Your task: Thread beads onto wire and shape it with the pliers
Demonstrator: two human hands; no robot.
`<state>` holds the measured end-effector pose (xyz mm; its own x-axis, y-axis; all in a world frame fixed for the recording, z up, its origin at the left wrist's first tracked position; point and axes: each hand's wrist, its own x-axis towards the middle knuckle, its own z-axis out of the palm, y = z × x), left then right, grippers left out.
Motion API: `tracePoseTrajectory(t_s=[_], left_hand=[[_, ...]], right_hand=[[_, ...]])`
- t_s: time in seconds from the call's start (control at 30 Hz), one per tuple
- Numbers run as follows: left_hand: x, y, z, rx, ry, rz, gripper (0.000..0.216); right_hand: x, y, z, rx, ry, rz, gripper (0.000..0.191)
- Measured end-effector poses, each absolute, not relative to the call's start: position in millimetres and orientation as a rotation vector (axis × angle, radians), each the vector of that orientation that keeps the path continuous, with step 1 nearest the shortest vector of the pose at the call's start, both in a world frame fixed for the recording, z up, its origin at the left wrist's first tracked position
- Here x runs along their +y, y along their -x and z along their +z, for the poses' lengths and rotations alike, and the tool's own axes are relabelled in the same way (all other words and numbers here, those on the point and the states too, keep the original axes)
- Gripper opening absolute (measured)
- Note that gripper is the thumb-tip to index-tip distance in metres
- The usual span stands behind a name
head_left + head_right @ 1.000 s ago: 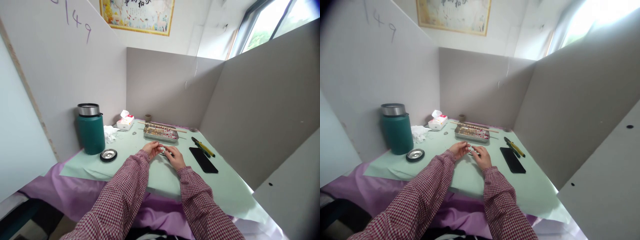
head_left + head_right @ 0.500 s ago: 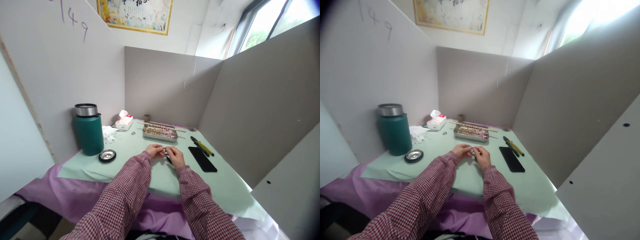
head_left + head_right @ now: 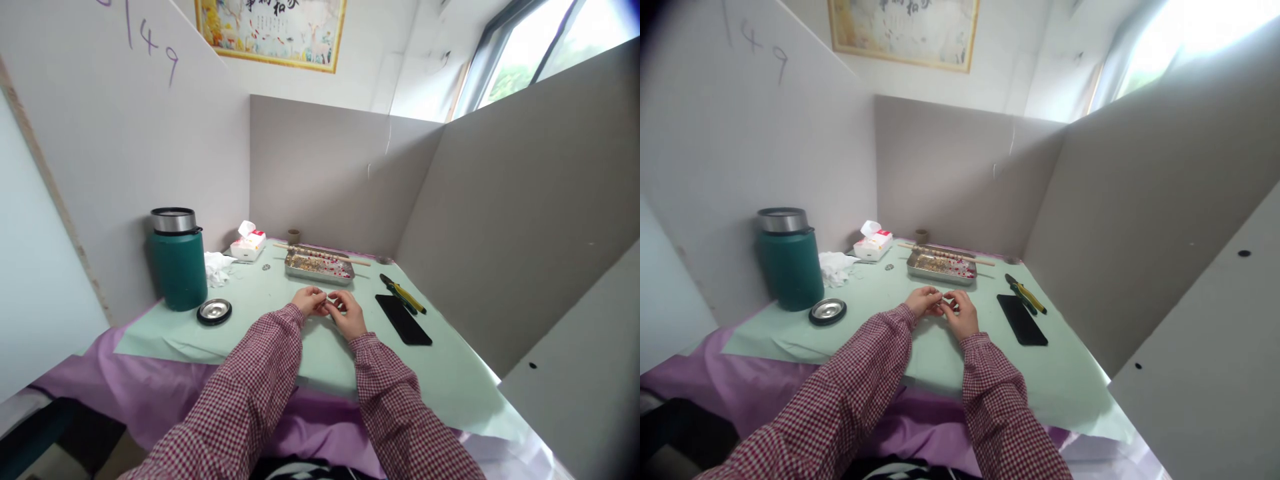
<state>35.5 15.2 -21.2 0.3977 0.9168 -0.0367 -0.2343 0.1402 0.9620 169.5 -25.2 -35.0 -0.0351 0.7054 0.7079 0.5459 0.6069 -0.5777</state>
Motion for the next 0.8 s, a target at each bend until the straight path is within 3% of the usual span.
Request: tracePoseTrajectory(t_s=[0.47,0.8], left_hand=[[15,-40,-20,0.906,-1.203,0.885,0.011],[21,-29,-17,0.781,-1.089,0.703,0.034]], right_hand=[[-32,-170,-30,-1.987,1.253,-0.415,0.017],[-30,-172,-31,-2.091,1.230,-0.564,0.021]])
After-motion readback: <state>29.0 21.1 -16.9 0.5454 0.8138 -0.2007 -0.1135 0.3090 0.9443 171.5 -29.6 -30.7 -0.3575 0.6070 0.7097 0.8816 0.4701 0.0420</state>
